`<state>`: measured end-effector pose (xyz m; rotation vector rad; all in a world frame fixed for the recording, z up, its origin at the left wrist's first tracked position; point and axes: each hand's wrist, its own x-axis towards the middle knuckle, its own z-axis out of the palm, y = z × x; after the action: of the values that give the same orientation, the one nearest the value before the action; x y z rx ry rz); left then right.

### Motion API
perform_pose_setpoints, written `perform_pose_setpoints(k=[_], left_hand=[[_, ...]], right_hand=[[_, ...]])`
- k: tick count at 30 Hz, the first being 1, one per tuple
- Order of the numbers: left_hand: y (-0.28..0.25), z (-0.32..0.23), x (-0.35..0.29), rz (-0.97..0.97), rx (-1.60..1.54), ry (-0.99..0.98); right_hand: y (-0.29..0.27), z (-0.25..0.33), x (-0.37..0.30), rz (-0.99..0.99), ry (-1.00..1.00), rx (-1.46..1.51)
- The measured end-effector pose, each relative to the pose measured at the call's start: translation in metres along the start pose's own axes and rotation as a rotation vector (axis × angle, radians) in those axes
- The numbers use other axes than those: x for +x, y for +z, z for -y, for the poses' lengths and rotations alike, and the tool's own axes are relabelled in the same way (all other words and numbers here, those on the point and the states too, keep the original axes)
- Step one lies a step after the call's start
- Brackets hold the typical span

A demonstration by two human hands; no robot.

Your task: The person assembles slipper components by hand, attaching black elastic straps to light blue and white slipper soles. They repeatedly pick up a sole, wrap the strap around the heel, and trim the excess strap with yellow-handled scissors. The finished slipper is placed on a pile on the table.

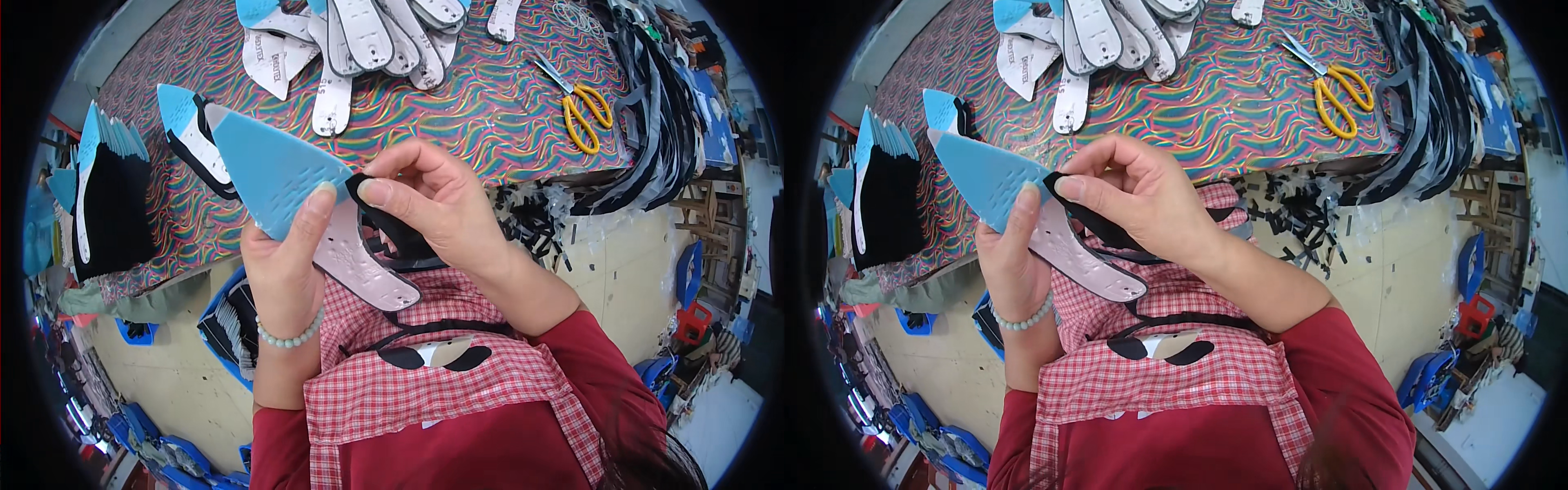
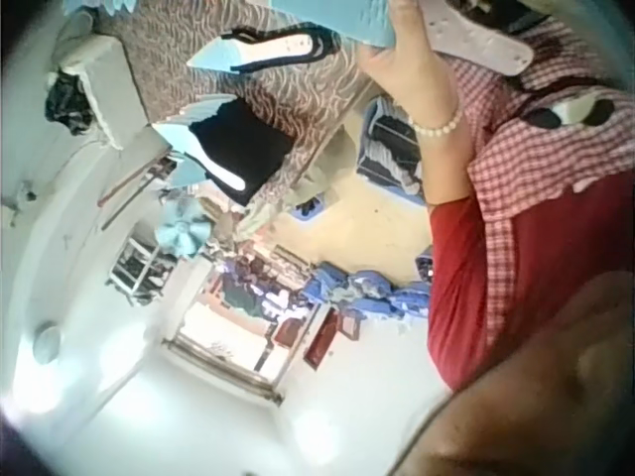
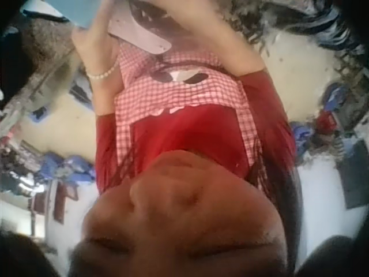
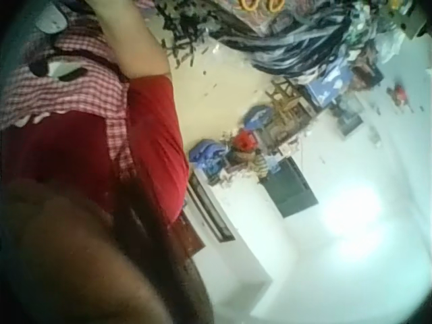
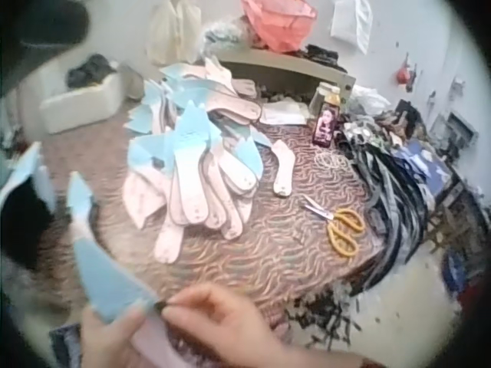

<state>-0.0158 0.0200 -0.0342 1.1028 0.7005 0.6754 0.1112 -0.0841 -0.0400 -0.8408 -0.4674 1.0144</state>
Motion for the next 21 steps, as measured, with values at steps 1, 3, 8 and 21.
perform_pose_setpoints(k=[1, 3, 8, 21], left_hand=[[0.0, 0.001, 0.0, -0.003, -0.009, 0.01], [0.001, 0.001, -0.005, 0.012, -0.042, 0.016], [0.006, -0.015, -0.018, 0.095, 0.141, 0.123], [0.006, -0.027, 0.0, 0.311, -0.038, 0.293]], right_hand=[[0.0, 0.002, 0.0, 0.007, 0.046, -0.001], [0.002, -0.001, -0.002, -0.064, 0.004, -0.06], [-0.001, 0.0, -0.011, -0.055, -0.32, -0.624], [0.009, -0.006, -0.023, 0.009, -0.05, -0.212]])
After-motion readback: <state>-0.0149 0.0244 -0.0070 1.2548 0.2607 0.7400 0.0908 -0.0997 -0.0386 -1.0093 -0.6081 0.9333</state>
